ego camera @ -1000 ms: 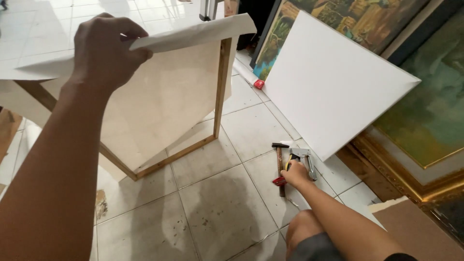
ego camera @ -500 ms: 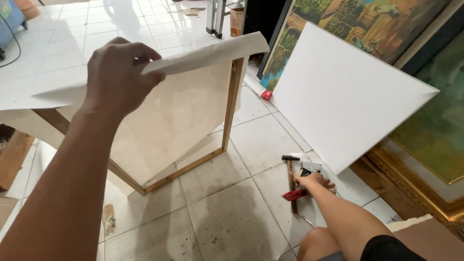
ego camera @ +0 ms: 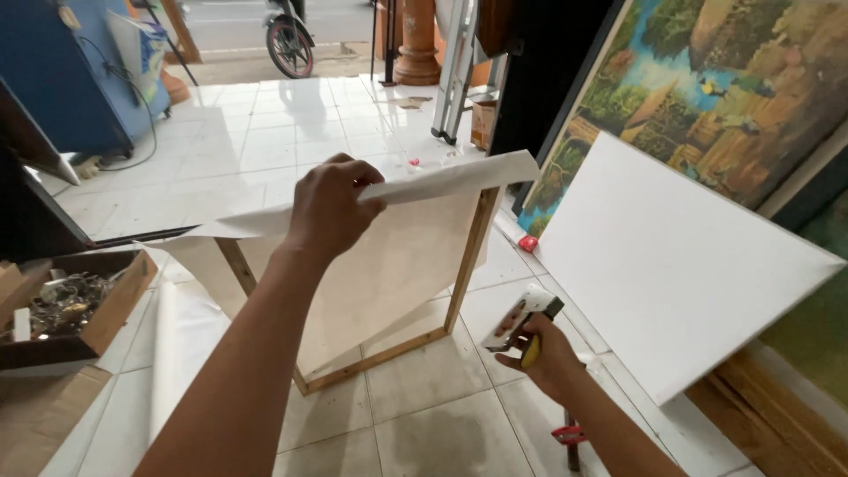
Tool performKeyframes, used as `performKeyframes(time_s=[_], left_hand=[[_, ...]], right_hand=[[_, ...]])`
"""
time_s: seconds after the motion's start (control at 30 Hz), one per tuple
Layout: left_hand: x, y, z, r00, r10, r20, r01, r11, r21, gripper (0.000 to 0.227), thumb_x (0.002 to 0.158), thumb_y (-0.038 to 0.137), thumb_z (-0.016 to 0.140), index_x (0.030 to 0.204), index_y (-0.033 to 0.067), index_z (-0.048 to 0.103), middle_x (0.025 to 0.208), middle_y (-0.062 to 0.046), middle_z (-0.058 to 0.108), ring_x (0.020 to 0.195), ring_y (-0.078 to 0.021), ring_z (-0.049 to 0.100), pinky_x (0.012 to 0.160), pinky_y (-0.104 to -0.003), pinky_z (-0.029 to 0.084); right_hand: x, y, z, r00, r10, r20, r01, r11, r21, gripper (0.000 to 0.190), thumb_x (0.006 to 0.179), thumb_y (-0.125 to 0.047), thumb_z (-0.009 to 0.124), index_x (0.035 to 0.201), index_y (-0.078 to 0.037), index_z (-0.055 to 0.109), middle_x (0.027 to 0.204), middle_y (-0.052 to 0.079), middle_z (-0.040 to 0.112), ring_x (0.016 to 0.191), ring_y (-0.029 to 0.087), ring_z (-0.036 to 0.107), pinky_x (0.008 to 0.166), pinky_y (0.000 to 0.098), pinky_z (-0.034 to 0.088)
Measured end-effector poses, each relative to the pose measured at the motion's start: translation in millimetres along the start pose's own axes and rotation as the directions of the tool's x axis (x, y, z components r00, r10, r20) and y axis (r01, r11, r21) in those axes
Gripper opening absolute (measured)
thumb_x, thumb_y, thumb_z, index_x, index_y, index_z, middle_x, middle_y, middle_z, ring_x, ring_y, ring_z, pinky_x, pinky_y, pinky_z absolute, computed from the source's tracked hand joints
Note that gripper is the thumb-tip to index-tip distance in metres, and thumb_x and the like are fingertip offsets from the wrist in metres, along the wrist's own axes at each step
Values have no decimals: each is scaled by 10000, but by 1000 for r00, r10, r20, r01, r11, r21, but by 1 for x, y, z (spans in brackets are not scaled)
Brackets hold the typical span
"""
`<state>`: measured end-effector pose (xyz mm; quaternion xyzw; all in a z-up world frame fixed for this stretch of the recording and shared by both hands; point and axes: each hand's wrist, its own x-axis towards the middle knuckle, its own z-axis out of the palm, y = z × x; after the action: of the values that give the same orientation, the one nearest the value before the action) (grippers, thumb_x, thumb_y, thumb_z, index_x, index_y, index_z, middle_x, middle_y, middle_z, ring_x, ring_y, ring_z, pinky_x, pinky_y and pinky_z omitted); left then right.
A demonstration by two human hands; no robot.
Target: The person is stretching a white canvas over a wooden frame, trimming the excess material with a knife, and securing it with a staple gun.
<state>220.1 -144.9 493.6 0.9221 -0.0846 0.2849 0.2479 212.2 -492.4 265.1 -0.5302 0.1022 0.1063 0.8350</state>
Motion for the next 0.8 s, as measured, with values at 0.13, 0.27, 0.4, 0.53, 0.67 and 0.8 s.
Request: performKeyframes(time_s=[0.13, 0.27, 0.4, 0.53, 0.67, 0.8], left_hand=[[-5, 4, -10, 1000, -8, 13, 8, 1000, 18, 337, 922, 161, 873, 1258, 154, 849, 1241, -110, 794, 1181, -365, 778, 1029, -515, 641], [-12, 1, -27, 998, -52, 32, 52, 999, 11, 336, 930, 169, 864, 1266, 168, 848, 1245, -85, 799, 1187, -324, 780, 1052, -490, 641], [-18, -9, -35, 998, -60, 31, 59, 998, 14, 347, 927, 171, 878, 1272, 151, 844, 1244, -103, 807, 1195, -328, 783, 1069, -495, 638], [-18, -5, -33, 999, -47, 10, 47, 999, 6, 330, 914, 183, 891, 1241, 160, 853, 1220, -89, 807, 1171, -331, 782, 1054, -495, 649], [-21, -5, -34, 999, -45, -12, 45, 999, 8, 316, 911, 170, 899, 1224, 162, 862, 1207, -94, 812, 1151, -332, 787, 1037, -490, 659], [-23, 0, -36, 998, -56, -6, 56, 998, -7, 312, 913, 162, 901, 1222, 152, 862, 1217, -105, 816, 1155, -340, 789, 1040, -490, 661]], right_hand=[[-47, -27, 83, 993, -60, 98, 76, 982, -175, 318, 837, -71, 573, 1143, -41, 652, 1085, 56, 731, 970, 254, 718, 885, 575, 652], [-58, -43, 142, 920, -247, 303, 366, 820, -440, 474, 759, -14, 650, 1223, 46, 732, 963, 167, 733, 633, 300, 633, 522, 434, 552], [-87, -67, 195, 917, -278, 284, 398, 627, -670, 314, 884, -223, 726, 1184, -144, 776, 1024, 84, 807, 1012, 265, 782, 848, 470, 629], [-72, -66, 207, 863, -393, 317, 491, 510, -706, 383, 970, -331, 719, 1277, -105, 753, 850, 87, 730, 818, 240, 755, 720, 408, 584], [-67, -63, 217, 830, -458, 320, 528, 459, -715, 359, 1019, -334, 697, 1280, -95, 758, 839, 80, 732, 781, 224, 747, 683, 389, 584], [-57, -61, 219, 816, -486, 312, 534, 428, -729, 388, 1023, -367, 703, 1300, -99, 749, 844, 91, 732, 791, 246, 768, 669, 413, 584]])
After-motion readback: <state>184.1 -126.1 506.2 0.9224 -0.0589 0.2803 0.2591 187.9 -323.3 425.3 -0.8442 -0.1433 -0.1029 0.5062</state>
